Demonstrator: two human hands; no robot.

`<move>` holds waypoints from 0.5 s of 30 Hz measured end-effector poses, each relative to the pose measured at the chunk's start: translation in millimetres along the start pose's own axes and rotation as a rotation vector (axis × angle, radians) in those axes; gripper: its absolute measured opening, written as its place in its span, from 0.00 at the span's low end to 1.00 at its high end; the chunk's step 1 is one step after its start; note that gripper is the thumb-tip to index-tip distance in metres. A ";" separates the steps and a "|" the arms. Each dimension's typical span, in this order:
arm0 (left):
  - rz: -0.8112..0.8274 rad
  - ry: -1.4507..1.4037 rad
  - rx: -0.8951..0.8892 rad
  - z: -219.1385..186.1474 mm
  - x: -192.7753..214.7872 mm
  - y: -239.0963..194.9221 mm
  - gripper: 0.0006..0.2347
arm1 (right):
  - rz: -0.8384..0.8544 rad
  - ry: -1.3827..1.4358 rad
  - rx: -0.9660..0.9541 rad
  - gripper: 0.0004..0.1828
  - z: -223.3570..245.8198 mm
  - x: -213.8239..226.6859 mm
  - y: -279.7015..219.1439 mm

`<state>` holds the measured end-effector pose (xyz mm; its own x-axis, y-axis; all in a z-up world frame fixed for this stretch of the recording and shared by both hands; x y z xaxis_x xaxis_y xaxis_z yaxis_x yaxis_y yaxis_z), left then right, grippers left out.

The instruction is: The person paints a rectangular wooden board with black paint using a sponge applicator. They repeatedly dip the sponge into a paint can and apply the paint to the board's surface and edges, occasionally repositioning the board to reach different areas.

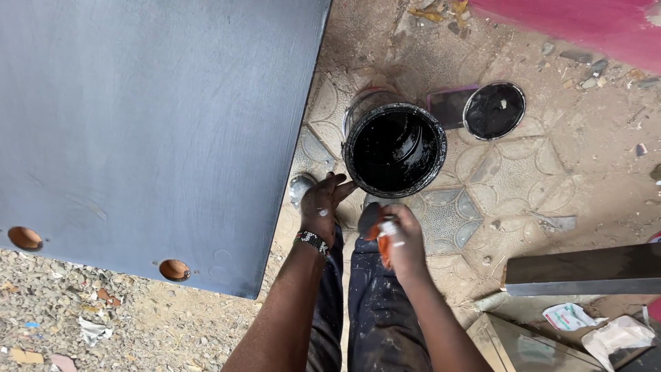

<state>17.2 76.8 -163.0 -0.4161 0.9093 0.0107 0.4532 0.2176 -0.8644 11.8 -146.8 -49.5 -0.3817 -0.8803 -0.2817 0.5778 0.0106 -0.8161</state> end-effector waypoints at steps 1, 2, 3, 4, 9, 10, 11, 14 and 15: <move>0.001 -0.002 0.000 -0.2 -4.0 -9.6 0.20 | 0.000 -0.002 0.001 0.11 -4.2 13.0 7.4; 0.019 -0.079 -0.056 -4.8 -9.4 -19.6 0.18 | -0.026 0.281 -0.167 0.10 -21.8 26.5 13.4; 0.038 -0.156 -0.110 -8.4 -15.5 -30.9 0.16 | -0.054 0.564 -0.334 0.09 -38.0 37.6 16.0; 0.041 -0.158 -0.108 -11.7 -17.8 -44.4 0.16 | -0.057 0.561 -0.332 0.09 -33.5 33.1 11.4; 0.018 -0.330 -0.225 5.3 1.8 -47.5 0.04 | 0.038 0.712 -0.414 0.08 -8.6 -7.8 -1.3; 0.016 -0.330 -0.230 -12.2 -2.9 -68.7 0.04 | 0.043 0.711 -0.416 0.08 -12.2 0.6 1.3; -0.079 -0.104 -0.122 -22.9 -0.6 -87.3 0.05 | 0.014 0.745 -0.455 0.10 -20.5 7.2 4.6; -0.139 0.498 0.068 -77.6 -6.9 -157.4 0.08 | 0.059 0.757 -0.441 0.10 -7.1 -3.1 1.2; -0.087 0.870 0.170 -92.7 -11.7 -184.1 0.10 | 0.113 0.730 -0.378 0.07 4.5 -10.4 -3.2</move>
<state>11.7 59.0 42.6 0.3336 0.8549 0.3974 0.2956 0.3054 -0.9052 17.2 -139.8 -41.7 -0.7834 -0.3363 -0.5227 0.4091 0.3543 -0.8409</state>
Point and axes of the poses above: each hand's wrist, its own y-axis towards the middle knuckle, its own x-axis out of the back of the hand, z = x × y, the point moved 8 cm from there along y, towards the middle knuckle, and after that the axes turned 13 degrees about y, right-handed, at the moved point
